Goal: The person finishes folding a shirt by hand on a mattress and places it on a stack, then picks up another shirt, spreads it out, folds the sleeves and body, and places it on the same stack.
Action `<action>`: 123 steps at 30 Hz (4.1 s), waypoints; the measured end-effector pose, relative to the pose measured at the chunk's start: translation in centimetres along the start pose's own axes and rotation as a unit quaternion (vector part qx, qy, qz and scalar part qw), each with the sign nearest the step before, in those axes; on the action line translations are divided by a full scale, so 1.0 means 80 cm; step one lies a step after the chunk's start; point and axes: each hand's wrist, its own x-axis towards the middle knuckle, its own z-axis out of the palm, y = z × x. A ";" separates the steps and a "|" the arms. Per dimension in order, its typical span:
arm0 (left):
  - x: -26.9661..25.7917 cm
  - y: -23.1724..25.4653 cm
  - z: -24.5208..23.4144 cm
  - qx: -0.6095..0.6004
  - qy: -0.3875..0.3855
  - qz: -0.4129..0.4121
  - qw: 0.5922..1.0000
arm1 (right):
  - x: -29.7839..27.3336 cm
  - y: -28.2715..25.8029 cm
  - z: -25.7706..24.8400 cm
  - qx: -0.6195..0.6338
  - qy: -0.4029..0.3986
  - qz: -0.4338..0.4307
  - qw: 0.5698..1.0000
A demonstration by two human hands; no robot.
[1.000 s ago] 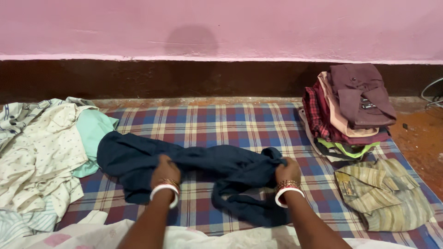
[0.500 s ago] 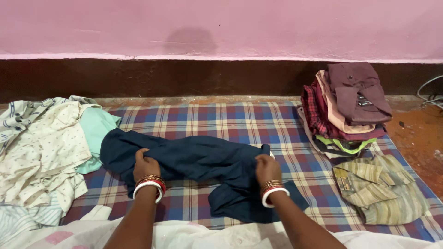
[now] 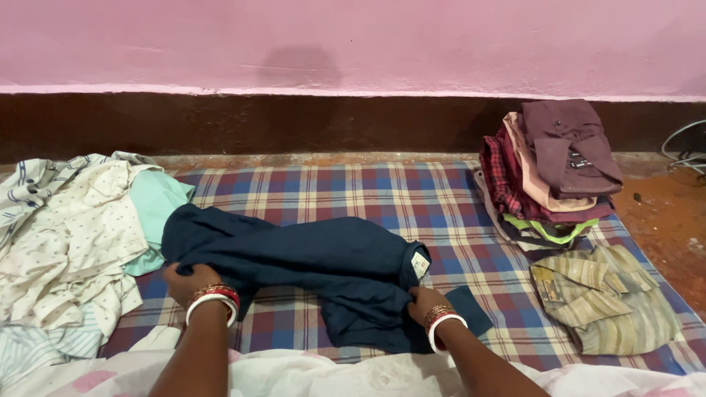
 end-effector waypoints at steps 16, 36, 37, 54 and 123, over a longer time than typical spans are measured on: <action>0.060 -0.072 0.076 0.005 -0.161 -0.064 0.985 | -0.071 -0.107 -0.036 -0.014 0.008 -0.076 0.997; -0.092 -0.028 0.058 0.529 -0.538 0.351 0.555 | -0.054 -0.003 -0.131 0.099 0.349 0.185 0.913; -0.109 -0.024 0.047 0.528 -0.538 0.350 0.555 | -0.061 -0.018 -0.125 0.048 0.383 0.110 0.916; -0.101 -0.038 0.016 0.546 -0.341 0.498 0.581 | -0.015 -0.070 -0.143 -0.267 0.053 -0.092 0.958; 0.018 -0.045 0.052 0.370 -0.443 0.154 0.802 | 0.075 0.032 -0.123 0.254 0.213 0.213 0.919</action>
